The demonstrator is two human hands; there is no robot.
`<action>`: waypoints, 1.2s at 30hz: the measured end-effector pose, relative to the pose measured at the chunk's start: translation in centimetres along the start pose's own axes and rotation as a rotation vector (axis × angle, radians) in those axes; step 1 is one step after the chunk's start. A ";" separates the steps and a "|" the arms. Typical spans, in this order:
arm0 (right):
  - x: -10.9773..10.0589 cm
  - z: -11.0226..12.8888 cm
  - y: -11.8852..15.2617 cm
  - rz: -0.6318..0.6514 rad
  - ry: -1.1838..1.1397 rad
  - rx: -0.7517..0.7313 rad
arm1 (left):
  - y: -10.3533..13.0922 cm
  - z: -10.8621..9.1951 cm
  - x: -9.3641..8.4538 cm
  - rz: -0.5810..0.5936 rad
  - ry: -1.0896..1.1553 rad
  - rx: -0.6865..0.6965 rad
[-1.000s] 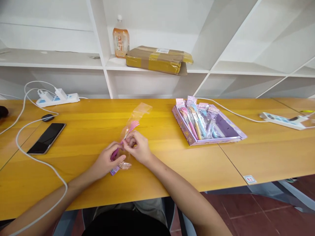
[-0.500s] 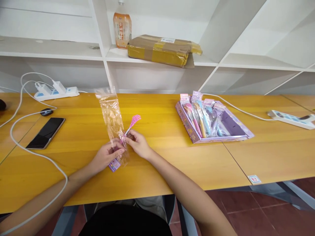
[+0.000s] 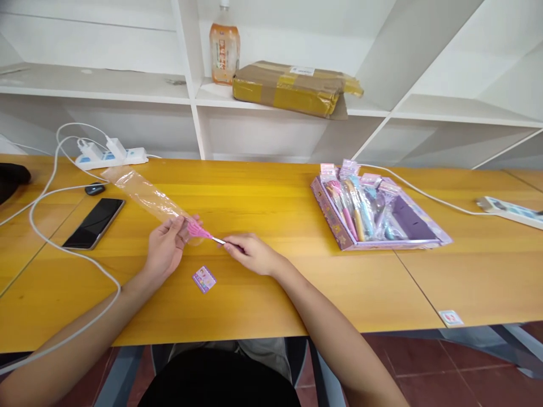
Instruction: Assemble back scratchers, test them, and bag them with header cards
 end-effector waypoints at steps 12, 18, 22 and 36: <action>0.8 -0.7 -0.5 0.096 0.105 0.012 | 0.6 -0.1 0.8 0.111 0.007 -0.071; 1.4 -1.0 -0.7 0.011 0.067 0.034 | 2.0 1.1 1.8 0.223 -0.004 -0.195; 1.6 -1.5 -0.6 0.000 -0.167 0.114 | 2.0 1.2 1.7 0.195 -0.005 -0.174; 0.6 -2.2 -0.6 0.040 -0.603 0.158 | -0.2 -0.7 0.4 0.101 0.079 -0.080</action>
Point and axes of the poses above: each hand's wrist, its own y-axis away from the middle knuckle, its own x-axis out of the palm, z = x × y, the point moved 3 cm from there along -y, towards the middle knuckle
